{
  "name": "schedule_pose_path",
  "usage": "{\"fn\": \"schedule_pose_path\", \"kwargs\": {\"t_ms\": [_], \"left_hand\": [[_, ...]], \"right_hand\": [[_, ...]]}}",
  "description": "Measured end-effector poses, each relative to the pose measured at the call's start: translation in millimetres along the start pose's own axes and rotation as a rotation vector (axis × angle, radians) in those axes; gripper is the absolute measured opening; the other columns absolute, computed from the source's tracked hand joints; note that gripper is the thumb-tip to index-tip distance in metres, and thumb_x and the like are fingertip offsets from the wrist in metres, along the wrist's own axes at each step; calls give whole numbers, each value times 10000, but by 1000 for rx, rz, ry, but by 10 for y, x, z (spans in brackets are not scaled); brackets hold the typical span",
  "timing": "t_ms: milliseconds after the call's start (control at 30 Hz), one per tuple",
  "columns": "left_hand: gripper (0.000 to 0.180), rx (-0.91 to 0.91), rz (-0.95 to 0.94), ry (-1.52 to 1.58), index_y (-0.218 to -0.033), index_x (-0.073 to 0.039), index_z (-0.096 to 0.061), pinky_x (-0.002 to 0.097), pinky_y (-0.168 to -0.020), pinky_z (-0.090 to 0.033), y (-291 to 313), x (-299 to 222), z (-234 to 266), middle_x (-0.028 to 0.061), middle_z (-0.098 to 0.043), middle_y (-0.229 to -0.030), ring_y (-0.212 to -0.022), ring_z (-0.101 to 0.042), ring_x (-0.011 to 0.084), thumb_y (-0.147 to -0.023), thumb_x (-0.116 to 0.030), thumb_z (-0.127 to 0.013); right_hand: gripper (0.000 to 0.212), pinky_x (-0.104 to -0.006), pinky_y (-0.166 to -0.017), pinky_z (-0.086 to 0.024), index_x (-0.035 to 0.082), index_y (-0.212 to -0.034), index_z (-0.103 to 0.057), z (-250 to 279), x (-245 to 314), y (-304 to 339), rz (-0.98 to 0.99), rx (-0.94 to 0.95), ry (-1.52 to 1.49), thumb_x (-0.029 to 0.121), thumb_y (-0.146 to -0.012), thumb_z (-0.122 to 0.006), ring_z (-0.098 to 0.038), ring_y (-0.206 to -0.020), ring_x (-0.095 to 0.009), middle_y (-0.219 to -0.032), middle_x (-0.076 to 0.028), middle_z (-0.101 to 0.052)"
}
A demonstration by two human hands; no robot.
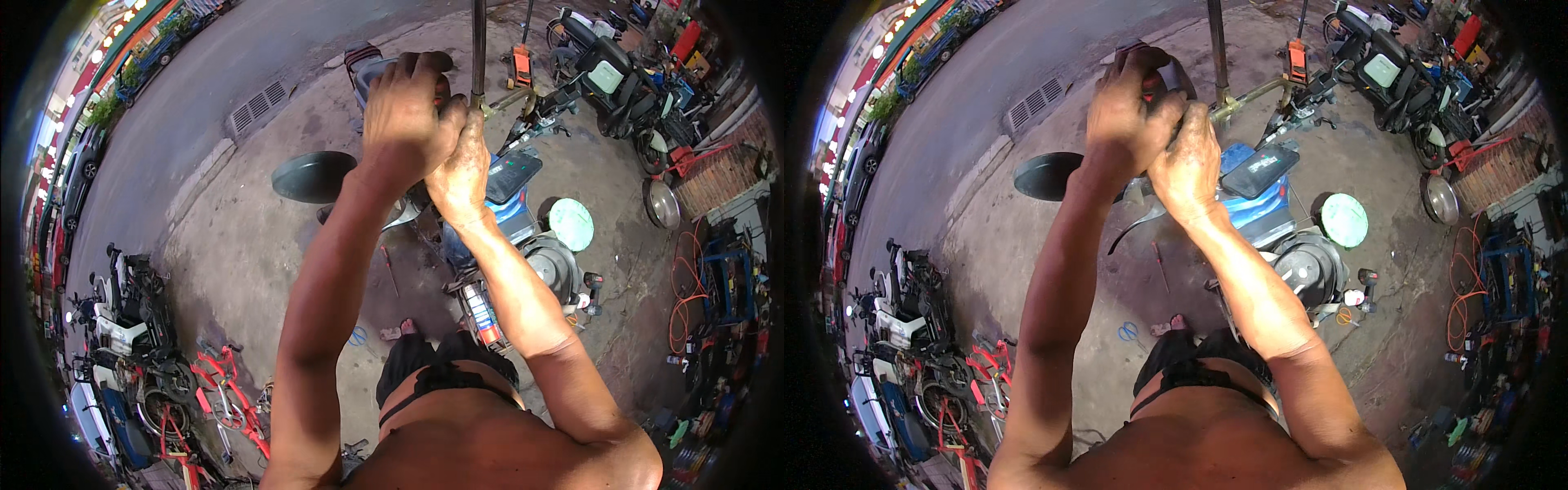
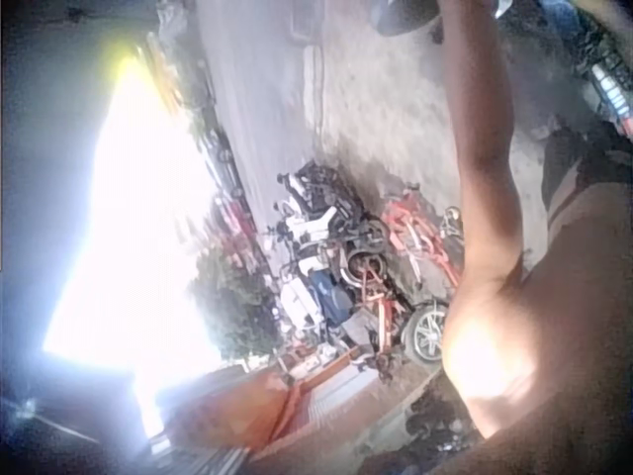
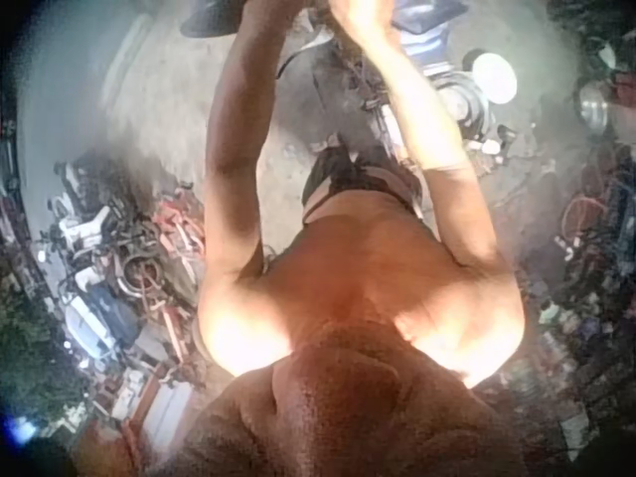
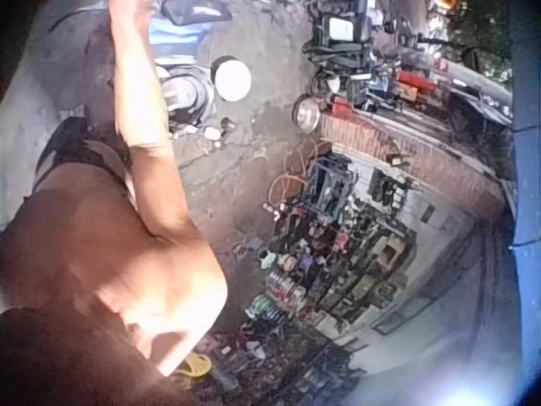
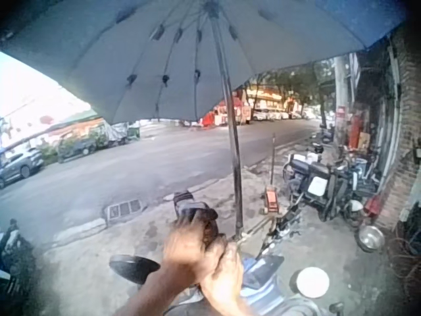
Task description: Repairing the front assembly of a motorcycle using a screwdriver.
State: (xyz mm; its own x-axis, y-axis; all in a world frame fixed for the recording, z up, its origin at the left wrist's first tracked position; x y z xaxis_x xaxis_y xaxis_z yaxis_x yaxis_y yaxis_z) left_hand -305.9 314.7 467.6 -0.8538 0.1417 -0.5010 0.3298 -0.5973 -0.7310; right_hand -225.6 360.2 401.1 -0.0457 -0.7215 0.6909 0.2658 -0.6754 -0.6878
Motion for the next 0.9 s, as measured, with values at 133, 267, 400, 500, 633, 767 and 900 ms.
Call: {"fn": "schedule_pose_path", "kwargs": {"t_ms": [133,267,400,500,633,767,900], "left_hand": [[311,-31,-7,-136,-991,-17,-605,390,-772,-485,61,21,112,142,-614,-920,-871,-599,312,-760,-173,-743],[318,19,14,15,-995,-16,-615,405,-775,-478,20,-28,99,156,-615,-919,-859,-589,331,-792,-216,-755],[329,-3,-27,-73,-1014,-13,-614,407,-799,-479,71,-3,155,169,-624,-942,-886,-600,332,-806,-227,-753],[332,-9,-24,-47,-1050,-20,-621,412,-811,-479,70,-35,144,176,-627,-953,-900,-603,337,-817,-224,-742],[397,-40,-72,-38,-1151,-20,-595,398,-832,-486,126,-100,152,170,-637,-993,-931,-615,327,-816,-181,-734],[526,-221,-252,2,-1222,-6,-550,397,-834,-496,717,-79,264,190,-615,-1099,-973,-616,334,-754,-100,-769],[765,87,-5,-267,-1321,-30,-469,501,-1002,-373,1920,330,328,204,-502,-1290,-1184,-481,399,-669,-172,-841]], "right_hand": [[341,-453,-776,-506,-51,-1024,-543,12,-93,-195,-72,437,-244,193,-822,-669,-628,-922,-437,-962,-291,-624],[405,-328,-699,-504,-31,-1049,-608,43,-257,-399,-298,1070,-165,248,-777,-718,-590,-807,-151,-902,-144,-648],[306,-355,-815,-496,-35,-1085,-591,-64,-11,-293,-201,698,-359,181,-867,-597,-627,-947,-229,-946,-168,-671],[299,-410,-836,-503,-22,-1108,-580,-115,-83,-130,-119,445,-352,179,-890,-546,-644,-1005,-357,-987,-227,-674],[332,-482,-852,-498,-9,-1163,-565,-170,-32,-47,-167,379,-69,184,-893,-551,-578,-1058,-486,-1029,-316,-635],[431,-428,-847,-504,-33,-1153,-567,-135,-134,-130,-57,235,-449,273,-871,-681,-662,-931,-356,-1004,-204,-692],[228,-273,-654,-486,26,-937,-614,617,152,-693,-87,71,-483,247,-893,-647,-596,-670,-145,-786,-71,-652]]}}
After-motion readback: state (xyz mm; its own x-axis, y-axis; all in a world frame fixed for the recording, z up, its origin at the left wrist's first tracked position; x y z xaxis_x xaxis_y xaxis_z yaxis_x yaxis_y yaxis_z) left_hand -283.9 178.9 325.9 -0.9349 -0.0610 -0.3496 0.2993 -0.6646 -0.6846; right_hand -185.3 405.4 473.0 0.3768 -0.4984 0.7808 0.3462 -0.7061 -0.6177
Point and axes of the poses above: each hand's wrist, its own y-axis away from the middle knuckle, its own z-axis out of the back of the hand, x = y × z, the point moved 4 cm from there along -y, towards the middle knuckle
